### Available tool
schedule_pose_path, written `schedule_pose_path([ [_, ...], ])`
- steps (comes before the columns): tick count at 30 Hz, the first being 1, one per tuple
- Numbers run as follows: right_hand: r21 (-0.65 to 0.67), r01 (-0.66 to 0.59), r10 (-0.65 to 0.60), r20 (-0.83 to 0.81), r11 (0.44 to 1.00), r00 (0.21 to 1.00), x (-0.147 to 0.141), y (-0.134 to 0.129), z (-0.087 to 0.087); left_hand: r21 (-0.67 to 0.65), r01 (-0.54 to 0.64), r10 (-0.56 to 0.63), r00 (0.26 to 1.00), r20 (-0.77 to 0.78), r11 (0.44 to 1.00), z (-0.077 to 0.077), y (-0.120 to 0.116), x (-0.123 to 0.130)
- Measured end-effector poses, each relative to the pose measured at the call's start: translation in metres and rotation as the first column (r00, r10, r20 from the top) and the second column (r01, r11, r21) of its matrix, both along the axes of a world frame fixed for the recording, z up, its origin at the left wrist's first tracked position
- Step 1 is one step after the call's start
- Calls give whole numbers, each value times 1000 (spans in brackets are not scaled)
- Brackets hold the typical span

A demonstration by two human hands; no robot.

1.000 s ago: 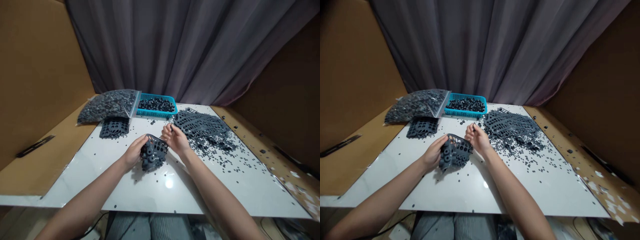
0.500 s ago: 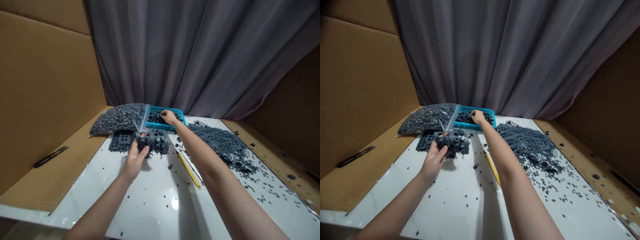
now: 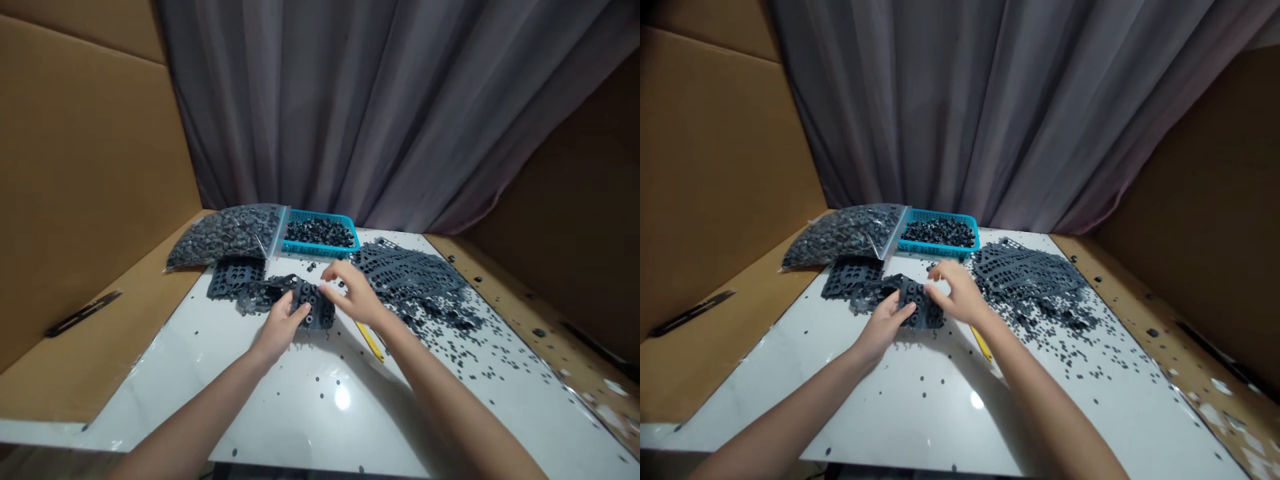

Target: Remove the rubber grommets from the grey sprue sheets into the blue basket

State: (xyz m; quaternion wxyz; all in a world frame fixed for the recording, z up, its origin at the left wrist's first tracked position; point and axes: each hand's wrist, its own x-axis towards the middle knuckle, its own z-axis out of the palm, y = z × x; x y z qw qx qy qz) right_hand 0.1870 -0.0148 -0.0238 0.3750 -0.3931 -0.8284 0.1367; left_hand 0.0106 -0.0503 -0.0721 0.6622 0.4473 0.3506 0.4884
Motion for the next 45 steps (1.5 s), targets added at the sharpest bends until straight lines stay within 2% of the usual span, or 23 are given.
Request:
schedule_pose_path([
  [3,-30,52,-50,82,998,995,-1,-37,-11,75,70,-60,990,-130,995,1,-5,1],
  [9,-220,98,-88,53,970,995,-1,-43,-29,234,151,-56,927,-370,960,5,-6,-3],
  [14,-294,11,-5,23,956,1000,-9,-50,-41,410,195,68,835,-546,891,7,-5,-6],
  [17,-418,-100,61,-105,903,993,-15,-54,-48,405,251,55,790,-610,879,4,-2,-6],
  [20,-556,-303,86,-382,774,920,-21,-55,-55,324,282,-58,827,-559,903,-3,3,-5],
  [23,-596,-455,-19,-619,662,785,-28,-54,-62,175,236,-156,912,-380,956,-11,6,0],
  [26,-596,-530,-128,-729,604,673,-33,-52,-67,43,130,-118,970,-211,991,-17,5,6],
  [29,-553,-590,-165,-796,588,582,-30,-49,-68,-50,16,-22,993,-119,999,-21,6,8],
  [31,-479,-641,-156,-855,599,494,-25,-47,-66,-131,-82,75,996,-51,988,-23,8,8],
  [33,-418,-642,-133,-886,643,444,-20,-44,-62,-161,-155,155,988,-8,975,-24,12,7],
  [34,-420,-608,-113,-871,674,478,-17,-43,-60,-141,-162,162,987,-12,977,-24,13,7],
  [36,-466,-451,-79,-757,761,649,-12,-44,-56,-54,-131,127,989,-71,990,-26,12,7],
  [38,-475,-239,-67,-541,847,838,-9,-47,-51,46,-80,86,983,-164,996,-29,9,7],
  [40,-406,-67,-67,-307,911,949,-6,-50,-47,151,-27,64,967,-245,988,-29,5,6],
  [42,-301,23,-53,-92,953,994,-5,-52,-42,264,43,44,947,-317,964,-27,2,4],
  [45,-164,88,-57,186,983,981,-4,-55,-37,398,175,14,903,-430,900,-18,-2,1],
])
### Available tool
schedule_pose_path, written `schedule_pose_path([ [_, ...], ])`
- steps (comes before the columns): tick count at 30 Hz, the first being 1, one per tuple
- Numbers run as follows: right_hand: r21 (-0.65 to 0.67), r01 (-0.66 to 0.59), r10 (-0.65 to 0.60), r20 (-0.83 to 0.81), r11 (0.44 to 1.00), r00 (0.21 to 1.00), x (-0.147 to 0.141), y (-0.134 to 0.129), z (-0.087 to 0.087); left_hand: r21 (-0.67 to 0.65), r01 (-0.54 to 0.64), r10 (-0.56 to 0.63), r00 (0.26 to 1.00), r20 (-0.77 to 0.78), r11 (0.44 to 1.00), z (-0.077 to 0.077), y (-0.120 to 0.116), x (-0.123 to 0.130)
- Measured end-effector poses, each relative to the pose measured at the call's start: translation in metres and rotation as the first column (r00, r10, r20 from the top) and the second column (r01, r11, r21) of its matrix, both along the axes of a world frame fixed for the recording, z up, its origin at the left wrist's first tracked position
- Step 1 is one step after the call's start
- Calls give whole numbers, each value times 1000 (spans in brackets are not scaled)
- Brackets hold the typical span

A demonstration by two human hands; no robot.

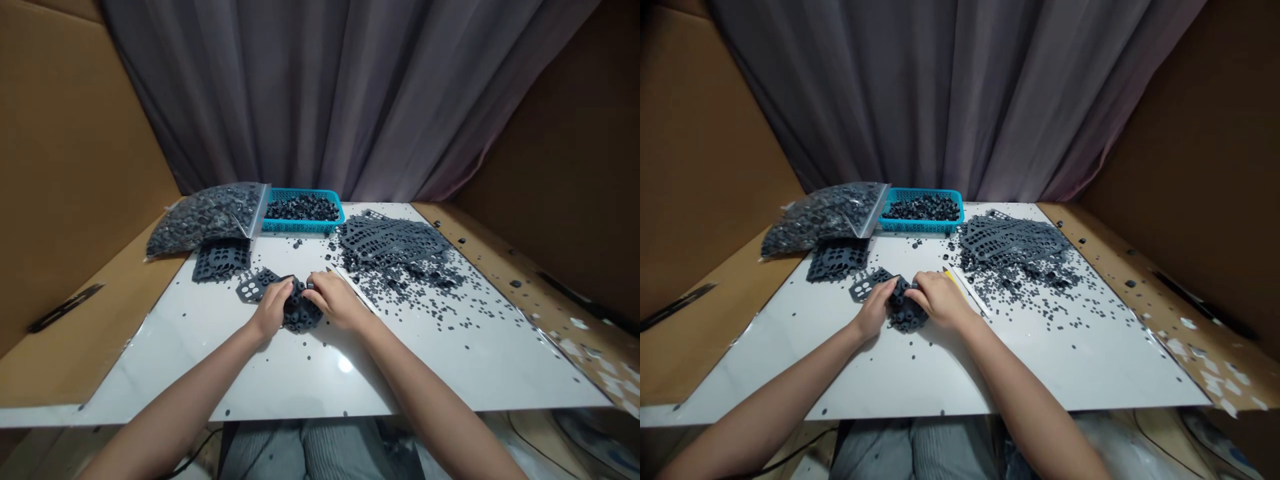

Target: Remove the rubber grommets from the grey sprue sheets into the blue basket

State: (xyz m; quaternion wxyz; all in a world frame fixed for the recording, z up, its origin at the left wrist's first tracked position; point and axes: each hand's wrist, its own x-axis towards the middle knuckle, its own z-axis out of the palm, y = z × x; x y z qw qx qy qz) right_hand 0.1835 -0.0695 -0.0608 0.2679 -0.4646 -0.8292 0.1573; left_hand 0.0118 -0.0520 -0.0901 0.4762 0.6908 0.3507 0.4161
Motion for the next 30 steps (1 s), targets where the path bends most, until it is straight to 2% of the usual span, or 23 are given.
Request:
schedule_pose_path([
  [4,57,20,-32,208,998,978,0,-2,5,125,67,-40,977,-210,990,12,-4,-1],
  [7,44,-5,-5,222,999,975,2,-3,7,140,115,-64,943,-325,983,15,-5,0],
  [9,-1,-44,43,108,999,993,2,-4,7,135,137,-83,935,-345,981,15,-5,0],
  [11,-97,-93,82,-115,991,990,1,-6,5,131,130,-84,947,-309,983,15,-6,1],
  [12,-162,-128,85,-251,978,964,-1,-7,3,114,121,-87,959,-268,986,14,-6,1],
  [15,-346,-265,-5,-616,900,788,-8,-8,-3,-33,105,-106,993,-54,994,12,-8,3],
  [18,-407,-392,-127,-810,825,573,-13,-6,-5,-262,104,-50,977,205,959,10,-9,5],
  [20,-382,-423,-173,-875,822,453,-12,-5,0,-400,102,44,939,340,911,8,-9,6],
  [22,-354,-377,-202,-900,856,385,-7,-4,6,-478,94,127,903,410,873,8,-7,6],
  [24,-338,-283,-214,-895,898,391,-1,0,10,-506,88,167,884,437,858,7,-5,7],
  [26,-319,-189,-207,-869,929,449,7,12,9,-529,99,190,865,465,843,8,-2,7],
  [28,-305,-98,-203,-809,947,551,16,36,7,-544,129,186,854,486,829,10,0,5],
  [30,-300,41,-243,-677,953,694,26,72,6,-546,153,154,866,476,824,13,2,2],
])
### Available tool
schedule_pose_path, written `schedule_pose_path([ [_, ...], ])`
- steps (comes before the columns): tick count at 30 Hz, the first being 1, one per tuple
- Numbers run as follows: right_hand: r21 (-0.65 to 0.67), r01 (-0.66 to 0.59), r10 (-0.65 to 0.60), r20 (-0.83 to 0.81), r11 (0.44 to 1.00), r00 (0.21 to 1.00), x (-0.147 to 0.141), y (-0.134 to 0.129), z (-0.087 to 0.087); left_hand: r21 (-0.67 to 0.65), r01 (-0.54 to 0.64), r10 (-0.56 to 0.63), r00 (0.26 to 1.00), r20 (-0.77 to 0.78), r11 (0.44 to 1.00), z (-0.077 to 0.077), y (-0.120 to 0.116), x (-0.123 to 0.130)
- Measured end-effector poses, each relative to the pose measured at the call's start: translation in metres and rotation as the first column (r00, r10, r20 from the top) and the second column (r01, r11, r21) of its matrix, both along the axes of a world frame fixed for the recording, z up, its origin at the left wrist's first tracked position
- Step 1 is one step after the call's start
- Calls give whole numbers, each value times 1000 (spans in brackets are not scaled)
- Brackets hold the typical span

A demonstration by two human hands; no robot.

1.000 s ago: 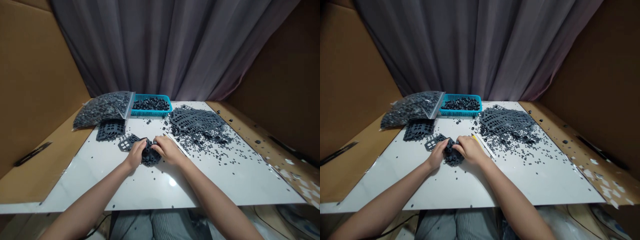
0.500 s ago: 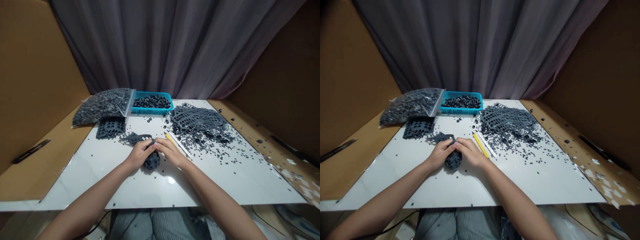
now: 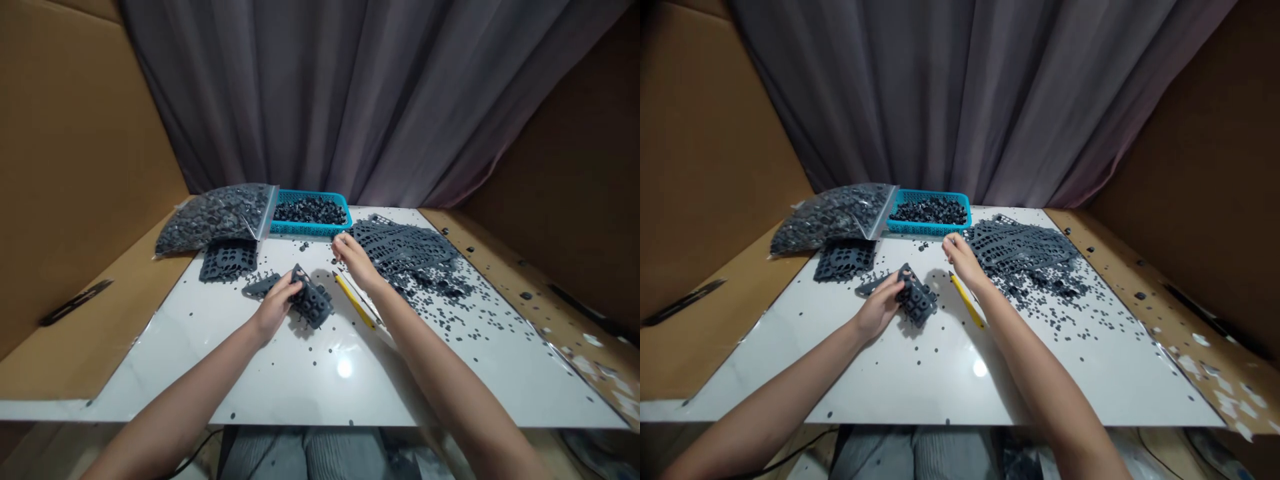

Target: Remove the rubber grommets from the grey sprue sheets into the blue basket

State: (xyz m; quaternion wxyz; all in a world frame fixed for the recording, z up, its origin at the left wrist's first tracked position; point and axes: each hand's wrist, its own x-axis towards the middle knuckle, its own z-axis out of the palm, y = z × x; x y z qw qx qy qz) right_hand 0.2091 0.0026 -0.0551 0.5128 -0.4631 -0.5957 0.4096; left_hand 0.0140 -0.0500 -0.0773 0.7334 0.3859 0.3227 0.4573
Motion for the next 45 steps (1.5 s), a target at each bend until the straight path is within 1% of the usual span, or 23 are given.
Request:
schedule_pose_path([
  [1,0,68,-68,130,998,989,5,21,1,8,19,-19,1000,-22,1000,2,1,-1],
  [2,10,157,-154,267,988,951,9,42,3,19,33,-32,998,-45,999,3,1,-2],
  [3,26,205,-203,306,978,930,12,64,6,31,42,-40,997,-64,999,4,2,-2],
  [5,57,254,-257,357,965,898,15,101,13,49,39,-35,995,-88,998,5,3,-2],
  [8,67,278,-280,420,958,863,11,141,19,36,17,-13,994,-108,999,2,3,1],
  [10,57,276,-271,453,959,849,5,158,20,12,22,-20,994,-112,1000,0,3,2],
  [13,36,241,-228,487,970,843,-3,171,23,9,41,-40,992,-120,999,1,2,3],
  [15,28,202,-188,505,979,842,-4,176,25,6,43,-42,991,-124,999,3,2,3],
  [18,37,163,-159,521,986,839,4,176,31,-30,10,-13,994,-112,1000,5,2,2],
  [20,61,151,-161,519,987,840,12,167,35,-47,-23,19,995,-97,999,5,3,1],
  [22,96,133,-163,505,986,847,15,147,38,-38,-49,45,995,-92,998,3,6,0],
  [24,137,86,-143,490,987,860,13,113,40,9,-68,68,991,-118,998,2,8,-2],
  [26,170,-15,-73,498,985,864,4,69,40,108,-84,104,975,-196,991,1,10,-4],
  [27,224,-128,-11,533,966,846,-2,46,39,183,-87,133,957,-256,979,1,10,-5],
  [28,249,-247,54,594,936,803,-8,23,37,269,-78,167,932,-323,960,1,10,-6],
  [30,250,-331,65,702,910,709,-21,-15,31,431,-8,224,863,-453,902,3,9,-7],
  [32,196,-349,75,772,917,631,-30,-42,23,521,93,248,799,-548,849,4,6,-7],
  [34,139,-326,90,797,935,598,-34,-57,16,552,159,260,754,-603,818,3,3,-6],
  [36,111,-278,84,792,954,605,-34,-64,9,554,190,263,727,-634,811,3,0,-6],
  [39,125,-195,25,781,973,624,-31,-67,2,520,230,219,715,-663,823,5,-3,-6],
  [41,173,-160,-40,791,972,610,-28,-67,0,502,259,188,713,-676,825,7,-5,-7],
  [43,231,-174,-89,809,957,580,-25,-67,1,499,289,164,713,-682,817,9,-8,-8],
  [45,248,-233,-78,823,940,562,-22,-67,3,510,314,147,722,-676,801,10,-10,-9],
])
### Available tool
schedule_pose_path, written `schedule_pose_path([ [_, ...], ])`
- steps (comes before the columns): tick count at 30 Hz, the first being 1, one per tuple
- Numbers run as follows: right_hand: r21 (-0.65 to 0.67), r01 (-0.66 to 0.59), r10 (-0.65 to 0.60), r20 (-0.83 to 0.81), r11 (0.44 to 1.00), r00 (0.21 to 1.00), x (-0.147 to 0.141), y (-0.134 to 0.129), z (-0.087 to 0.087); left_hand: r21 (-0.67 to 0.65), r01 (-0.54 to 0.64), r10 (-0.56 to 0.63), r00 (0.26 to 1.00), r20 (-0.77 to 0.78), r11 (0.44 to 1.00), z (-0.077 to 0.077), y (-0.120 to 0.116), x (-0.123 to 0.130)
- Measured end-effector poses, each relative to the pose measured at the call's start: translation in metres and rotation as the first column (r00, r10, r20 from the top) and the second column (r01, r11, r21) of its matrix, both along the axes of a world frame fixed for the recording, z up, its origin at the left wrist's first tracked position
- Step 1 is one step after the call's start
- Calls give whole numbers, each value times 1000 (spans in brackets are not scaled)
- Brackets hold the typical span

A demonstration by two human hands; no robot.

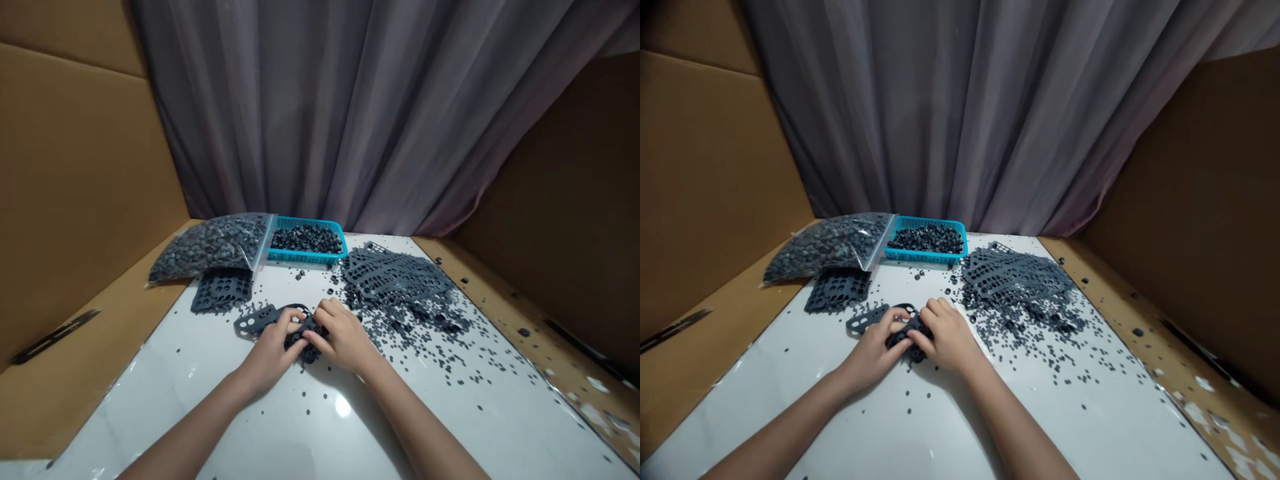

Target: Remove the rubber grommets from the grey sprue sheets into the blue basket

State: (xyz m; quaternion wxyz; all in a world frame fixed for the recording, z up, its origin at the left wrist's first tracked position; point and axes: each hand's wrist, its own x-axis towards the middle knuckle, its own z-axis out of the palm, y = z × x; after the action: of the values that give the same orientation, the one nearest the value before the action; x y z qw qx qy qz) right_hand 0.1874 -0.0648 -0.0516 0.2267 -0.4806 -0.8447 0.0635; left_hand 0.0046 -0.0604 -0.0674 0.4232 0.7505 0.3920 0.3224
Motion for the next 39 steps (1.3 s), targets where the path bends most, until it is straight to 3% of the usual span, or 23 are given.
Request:
schedule_pose_path([
  [5,-160,-152,134,-117,975,984,1,-4,3,3,94,-94,995,17,996,1,-6,-3],
  [9,-338,-228,64,-433,913,899,-3,-5,-7,-61,183,-181,983,44,981,7,-8,-4],
  [12,-492,-384,-96,-703,781,705,-8,-5,-15,-198,174,-137,973,185,965,8,-9,-1],
  [15,-506,-514,-236,-832,692,501,-15,-6,-20,-391,242,-63,906,418,888,3,-7,5],
  [18,-475,-574,-358,-880,667,312,-22,-7,-24,-470,347,11,795,607,812,-2,-6,11],
  [21,-435,-627,-457,-878,646,139,-26,-4,-26,-517,371,123,711,693,771,-2,-4,12],
  [24,-355,-645,-409,-910,677,71,-21,-1,-23,-541,323,201,687,699,777,1,-2,11],
  [25,-341,-603,-351,-930,721,107,-17,-1,-20,-535,293,206,697,687,792,2,-1,10],
  [26,-338,-528,-279,-941,779,191,-14,-1,-16,-524,253,205,718,665,814,2,-1,9],
  [28,-328,-323,-144,-864,888,482,-8,-4,-8,-485,151,192,787,587,861,1,0,7],
  [30,-271,-181,-39,-644,945,764,-4,-7,-1,-414,43,176,862,475,909,0,-1,5],
  [31,-238,-156,9,-522,959,853,-4,-8,0,-367,-1,166,893,418,930,-1,-2,5],
  [33,-192,-161,92,-329,968,940,-6,-9,1,-271,-50,139,936,323,961,-1,-4,4],
  [35,-178,-166,124,-223,970,967,-8,-9,0,-204,-53,108,957,268,978,-1,-5,4],
  [37,-198,-186,136,-242,962,961,-8,-8,-2,-206,-21,77,961,267,978,0,-5,4],
  [39,-257,-262,155,-373,930,915,-8,-9,-3,-296,50,55,940,336,954,1,-5,5],
])
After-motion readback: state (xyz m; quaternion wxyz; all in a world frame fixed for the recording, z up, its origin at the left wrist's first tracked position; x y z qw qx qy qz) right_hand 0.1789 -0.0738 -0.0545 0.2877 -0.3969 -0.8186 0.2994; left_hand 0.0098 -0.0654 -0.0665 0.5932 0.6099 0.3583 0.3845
